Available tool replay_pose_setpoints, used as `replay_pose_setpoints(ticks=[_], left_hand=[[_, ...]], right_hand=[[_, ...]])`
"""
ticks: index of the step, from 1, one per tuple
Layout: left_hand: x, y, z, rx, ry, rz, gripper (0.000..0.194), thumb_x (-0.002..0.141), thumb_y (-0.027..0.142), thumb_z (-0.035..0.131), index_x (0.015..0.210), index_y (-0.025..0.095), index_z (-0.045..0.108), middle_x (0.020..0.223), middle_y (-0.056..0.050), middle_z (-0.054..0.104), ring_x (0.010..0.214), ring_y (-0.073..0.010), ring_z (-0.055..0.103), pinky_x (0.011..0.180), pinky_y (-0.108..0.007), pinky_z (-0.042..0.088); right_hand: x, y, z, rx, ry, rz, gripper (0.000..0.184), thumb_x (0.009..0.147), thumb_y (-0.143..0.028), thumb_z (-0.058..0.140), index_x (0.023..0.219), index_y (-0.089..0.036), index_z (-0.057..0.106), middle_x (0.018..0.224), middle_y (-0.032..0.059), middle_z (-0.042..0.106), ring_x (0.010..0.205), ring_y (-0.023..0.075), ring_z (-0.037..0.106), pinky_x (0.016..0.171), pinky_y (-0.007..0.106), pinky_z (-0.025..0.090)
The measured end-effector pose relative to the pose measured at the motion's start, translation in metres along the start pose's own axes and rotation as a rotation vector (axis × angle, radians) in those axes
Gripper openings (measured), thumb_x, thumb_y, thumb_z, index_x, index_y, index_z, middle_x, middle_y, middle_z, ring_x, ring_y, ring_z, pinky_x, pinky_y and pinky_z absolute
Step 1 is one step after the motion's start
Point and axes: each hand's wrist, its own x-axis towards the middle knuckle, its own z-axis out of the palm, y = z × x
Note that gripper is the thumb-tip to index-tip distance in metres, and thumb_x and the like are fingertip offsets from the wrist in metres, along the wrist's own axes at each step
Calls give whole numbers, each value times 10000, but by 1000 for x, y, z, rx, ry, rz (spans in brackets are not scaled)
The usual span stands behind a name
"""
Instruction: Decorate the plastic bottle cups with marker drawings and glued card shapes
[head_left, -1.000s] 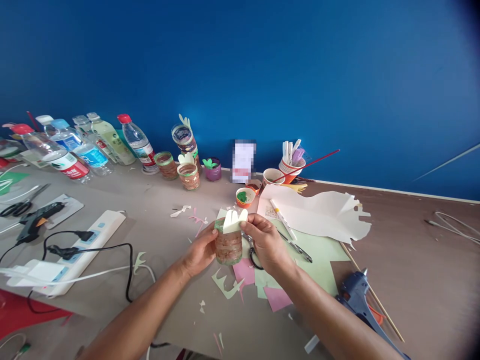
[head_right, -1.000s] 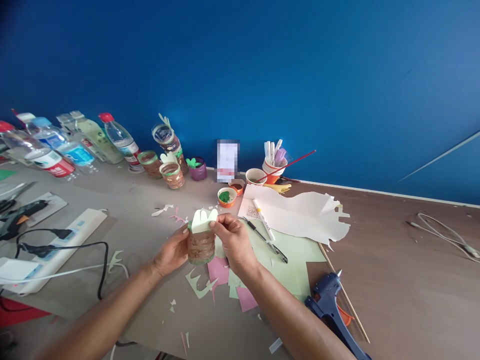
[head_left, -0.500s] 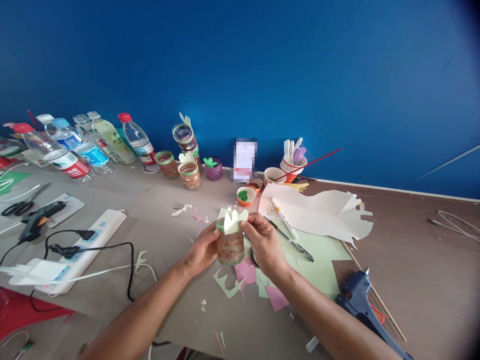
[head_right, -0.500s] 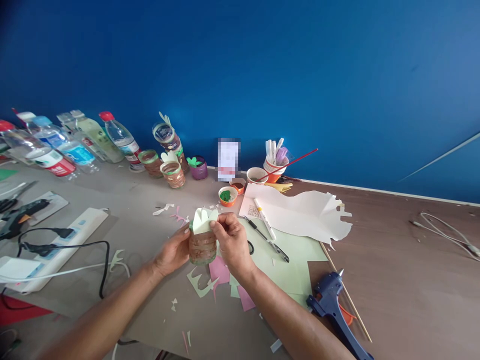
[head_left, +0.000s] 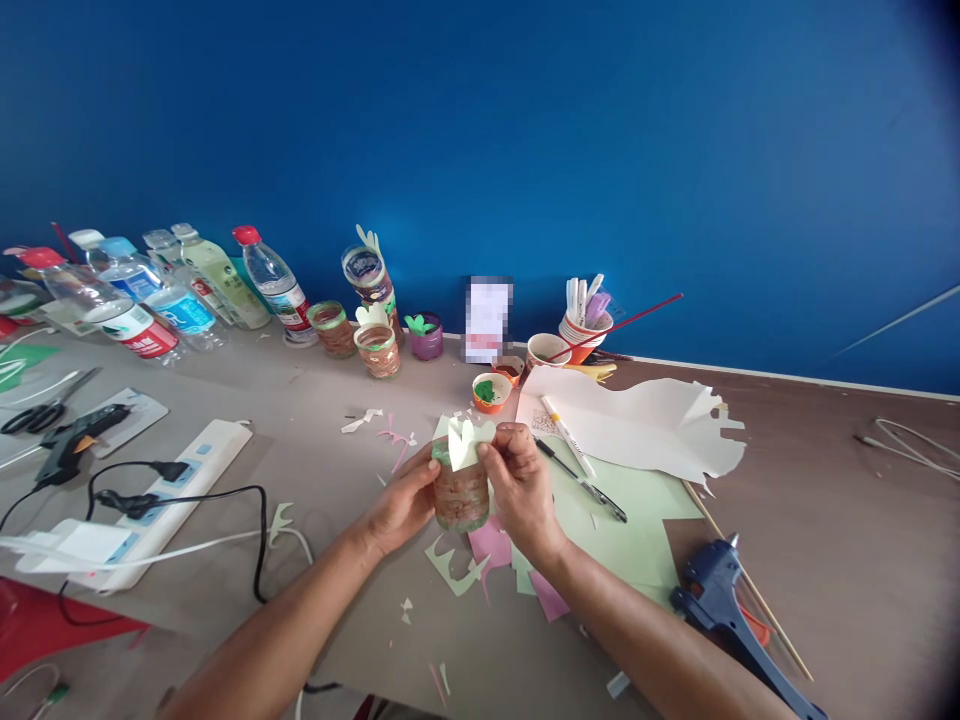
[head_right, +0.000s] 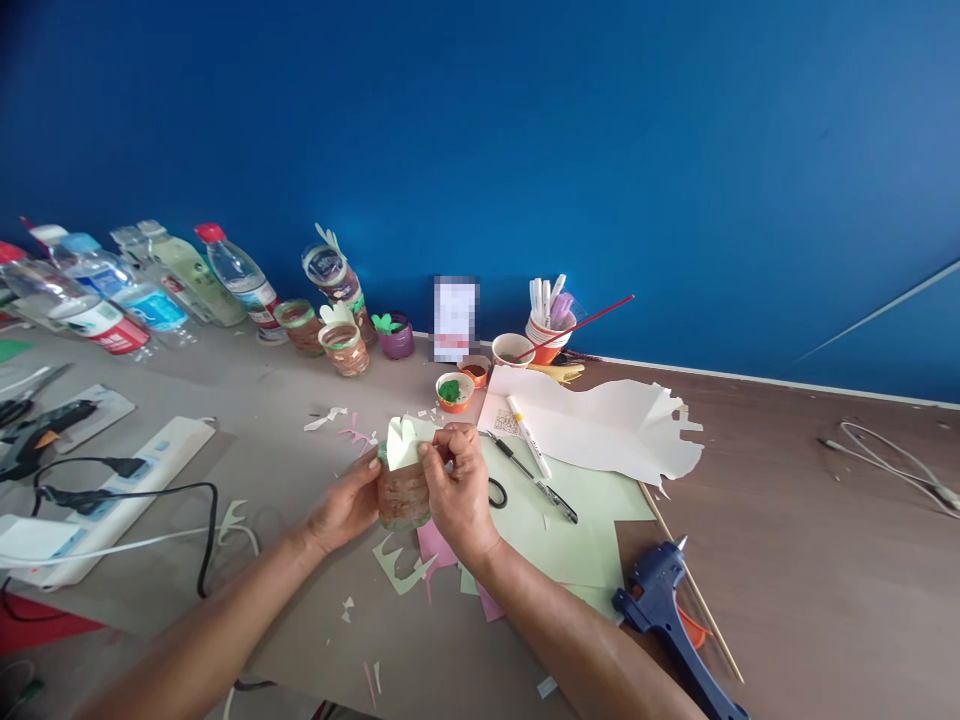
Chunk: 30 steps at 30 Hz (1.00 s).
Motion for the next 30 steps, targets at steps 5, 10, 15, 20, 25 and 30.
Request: replay_pose_setpoints(ticks=[5, 10, 15, 20, 25, 30], left_hand=[[0, 3, 3, 4, 26, 3, 352, 835, 370, 699, 1141, 194, 694, 1076, -90, 729, 1016, -239, 651, 813, -306, 479], [0, 5, 5, 16, 25, 6, 359, 829, 373, 707, 1137, 190, 696, 1061, -87, 736, 1000, -241, 660, 841, -324, 486], [0, 5, 5, 15, 46, 21, 326, 819, 357, 718, 1101, 195, 712, 1052, -81, 742, 1007, -241, 660, 847, -317, 484], [-1, 4, 5, 27, 54, 34, 333, 806, 353, 735, 1105, 208, 719, 1056, -79, 745, 988, -232, 670, 834, -306, 491], [-1, 3, 5, 32, 40, 50, 314, 823, 353, 723, 1110, 225, 718, 1087, -76, 742, 1016, -235, 667, 852, -312, 490], [0, 3, 4, 17, 49, 50, 304, 838, 340, 706, 1120, 225, 716, 1074, -72, 746, 999, -228, 672, 871, -316, 486]], right_hand=[[-5, -3, -2, 81, -57, 92, 223, 885, -429, 548, 981, -227, 550, 899, 35, 552, 810, 184, 530, 757, 353, 469], [-7, -8, -5, 58, -86, 146, 475, 804, -502, 621, 1177, -224, 522, 1097, 83, 553, 959, 223, 528, 881, 421, 483], [-7, -10, -1, -29, -112, 117, 503, 761, -481, 653, 1184, -242, 522, 1157, 96, 527, 1014, 238, 516, 881, 422, 493], [-8, -5, 3, -89, -92, 100, 519, 761, -472, 663, 1191, -219, 522, 1100, 99, 525, 992, 246, 532, 894, 453, 480], [-11, -2, 6, -101, -86, 91, 475, 799, -446, 649, 1201, -226, 524, 1130, 104, 538, 1011, 246, 543, 892, 455, 487], [-12, -4, 7, -29, -76, 125, 492, 790, -500, 633, 1182, -217, 538, 1133, 106, 547, 1025, 249, 532, 921, 461, 482]])
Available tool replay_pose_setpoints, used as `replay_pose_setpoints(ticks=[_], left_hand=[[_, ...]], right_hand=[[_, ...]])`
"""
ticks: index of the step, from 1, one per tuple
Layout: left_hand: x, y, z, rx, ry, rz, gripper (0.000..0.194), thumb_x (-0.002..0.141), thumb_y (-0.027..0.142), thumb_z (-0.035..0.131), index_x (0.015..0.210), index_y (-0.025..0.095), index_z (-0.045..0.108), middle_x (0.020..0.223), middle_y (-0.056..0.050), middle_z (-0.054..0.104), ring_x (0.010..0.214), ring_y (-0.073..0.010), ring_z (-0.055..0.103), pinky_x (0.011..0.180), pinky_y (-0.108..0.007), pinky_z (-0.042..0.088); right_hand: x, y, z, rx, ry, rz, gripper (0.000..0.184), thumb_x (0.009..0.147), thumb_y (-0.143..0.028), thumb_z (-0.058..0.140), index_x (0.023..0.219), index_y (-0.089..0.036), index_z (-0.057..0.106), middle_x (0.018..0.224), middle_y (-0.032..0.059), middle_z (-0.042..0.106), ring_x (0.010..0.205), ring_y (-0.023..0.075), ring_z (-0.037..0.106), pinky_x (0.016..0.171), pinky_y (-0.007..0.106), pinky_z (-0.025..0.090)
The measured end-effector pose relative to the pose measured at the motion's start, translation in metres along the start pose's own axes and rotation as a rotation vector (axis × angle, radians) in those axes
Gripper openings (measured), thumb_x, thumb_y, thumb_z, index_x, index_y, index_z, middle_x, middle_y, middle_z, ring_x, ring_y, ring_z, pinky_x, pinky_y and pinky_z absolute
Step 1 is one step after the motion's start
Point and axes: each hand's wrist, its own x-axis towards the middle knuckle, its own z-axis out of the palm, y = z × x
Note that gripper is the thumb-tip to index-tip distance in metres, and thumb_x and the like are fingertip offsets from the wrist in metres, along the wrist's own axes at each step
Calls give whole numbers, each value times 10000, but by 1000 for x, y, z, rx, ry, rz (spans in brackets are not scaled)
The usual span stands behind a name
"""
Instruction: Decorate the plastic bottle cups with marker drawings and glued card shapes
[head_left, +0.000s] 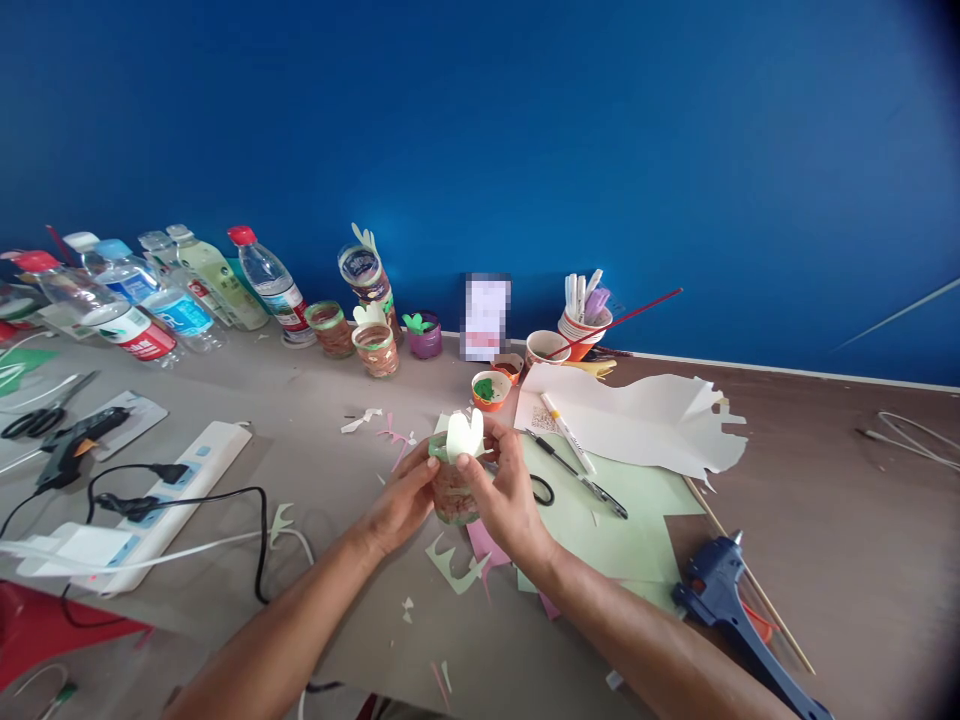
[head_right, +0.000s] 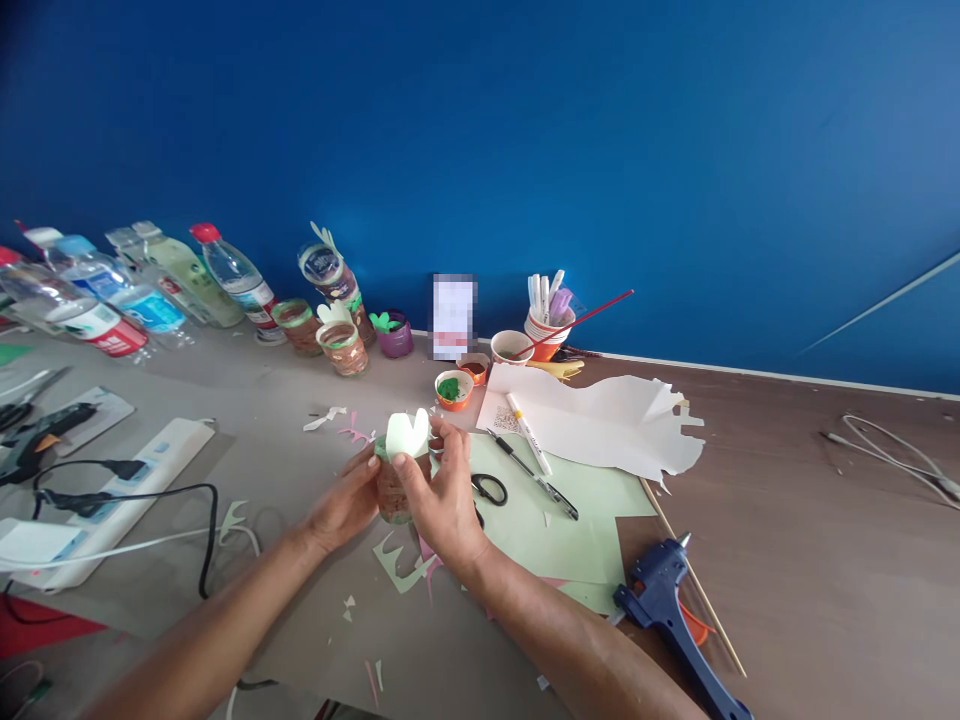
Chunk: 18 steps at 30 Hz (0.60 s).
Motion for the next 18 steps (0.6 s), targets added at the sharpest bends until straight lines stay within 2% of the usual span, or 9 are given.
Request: replay_pose_setpoints(ticks=[4, 7, 13, 18], left_hand=[[0, 1, 0, -25, 0, 7, 296, 840, 335, 702, 1107, 208, 720, 1085, -80, 746, 992, -222, 670, 866, -309, 484], [0, 1, 1, -45, -9, 4, 299, 835, 337, 706, 1097, 195, 719, 1083, -89, 747, 993, -236, 672, 878, -330, 484], [-2, 3, 1, -65, -26, -41, 366, 828, 358, 703, 1142, 171, 699, 1071, -111, 750, 1049, -289, 669, 963, -412, 463], [-1, 5, 4, -80, -19, -36, 358, 800, 380, 736, 1094, 177, 719, 1101, -100, 744, 1014, -264, 674, 903, -374, 496]], right_hand=[[1, -3, -6, 135, 7, 150, 507, 807, -553, 585, 1191, -225, 538, 1177, 86, 555, 1089, 239, 522, 980, 437, 457], [3, -6, -10, 199, 2, 243, 511, 800, -529, 600, 1196, -214, 531, 1203, 83, 562, 1114, 229, 524, 983, 394, 458], [4, -3, -8, 289, -32, 301, 494, 775, -516, 633, 1154, -210, 553, 1121, 70, 600, 1097, 232, 550, 954, 373, 471], [4, 2, -8, 368, -52, 316, 496, 788, -542, 609, 1159, -215, 568, 1167, 74, 613, 1106, 244, 567, 987, 402, 458]])
